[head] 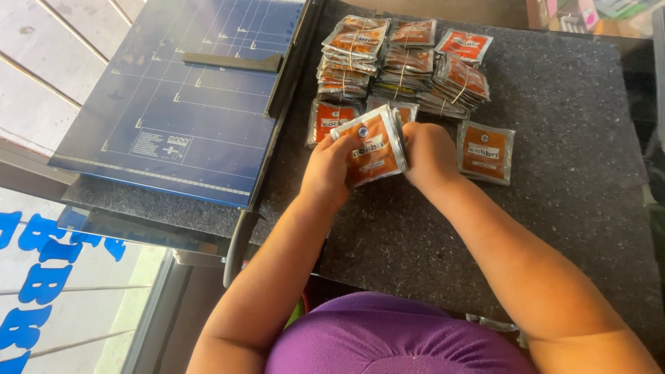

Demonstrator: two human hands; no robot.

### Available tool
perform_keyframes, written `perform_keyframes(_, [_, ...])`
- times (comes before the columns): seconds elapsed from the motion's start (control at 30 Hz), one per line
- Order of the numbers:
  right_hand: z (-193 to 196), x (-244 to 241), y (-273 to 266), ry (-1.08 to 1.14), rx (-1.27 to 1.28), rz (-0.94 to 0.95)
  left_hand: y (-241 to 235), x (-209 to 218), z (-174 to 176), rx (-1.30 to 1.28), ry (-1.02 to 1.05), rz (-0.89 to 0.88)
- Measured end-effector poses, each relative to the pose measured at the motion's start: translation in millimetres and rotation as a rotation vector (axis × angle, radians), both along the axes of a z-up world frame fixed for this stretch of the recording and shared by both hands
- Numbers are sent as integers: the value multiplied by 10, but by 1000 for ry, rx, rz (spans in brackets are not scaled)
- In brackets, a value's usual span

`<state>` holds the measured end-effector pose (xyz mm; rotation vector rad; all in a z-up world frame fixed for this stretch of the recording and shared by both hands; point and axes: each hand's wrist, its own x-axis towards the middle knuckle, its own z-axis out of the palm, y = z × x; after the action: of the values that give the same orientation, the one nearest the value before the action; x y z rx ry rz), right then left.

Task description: Sorting, stacking, and bundling small condiment packets using rubber bands on a workspace counter.

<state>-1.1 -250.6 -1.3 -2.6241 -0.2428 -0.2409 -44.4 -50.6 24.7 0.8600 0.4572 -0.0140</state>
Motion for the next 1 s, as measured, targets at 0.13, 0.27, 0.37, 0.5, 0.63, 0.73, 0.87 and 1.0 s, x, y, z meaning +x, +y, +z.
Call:
perform_keyframes(0.13, [325, -147, 237, 55, 172, 25, -31, -17, -18, 1, -26, -58])
perform_keyframes(0.27, [212, -128, 202, 16, 212, 54, -22, -53, -47, -3, -43, -31])
perform_keyframes(0.37, [222, -32, 35, -8, 132, 68, -20, -65, -59, 8, -77, -20])
perform_keyframes(0.5, [936, -34, -447, -119, 329, -76, -35, -250, 268, 16, -112, -65])
perform_keyframes(0.63, [623, 751, -1753, -193, 576, -270, -224, -476, 48, 153, -179, -335])
perform_keyframes(0.73, [292, 1266, -2224, -155, 370, -175, -362, -664, 9, 319, -29, -547])
perform_keyframes(0.87, [735, 1118, -1592, 249, 242, -282, -335, -609, -48, 696, -24, -583])
perform_keyframes(1.0, [-20, 1767, -1858, 295, -4, -165, -265, -564, -33, 744, -23, -590])
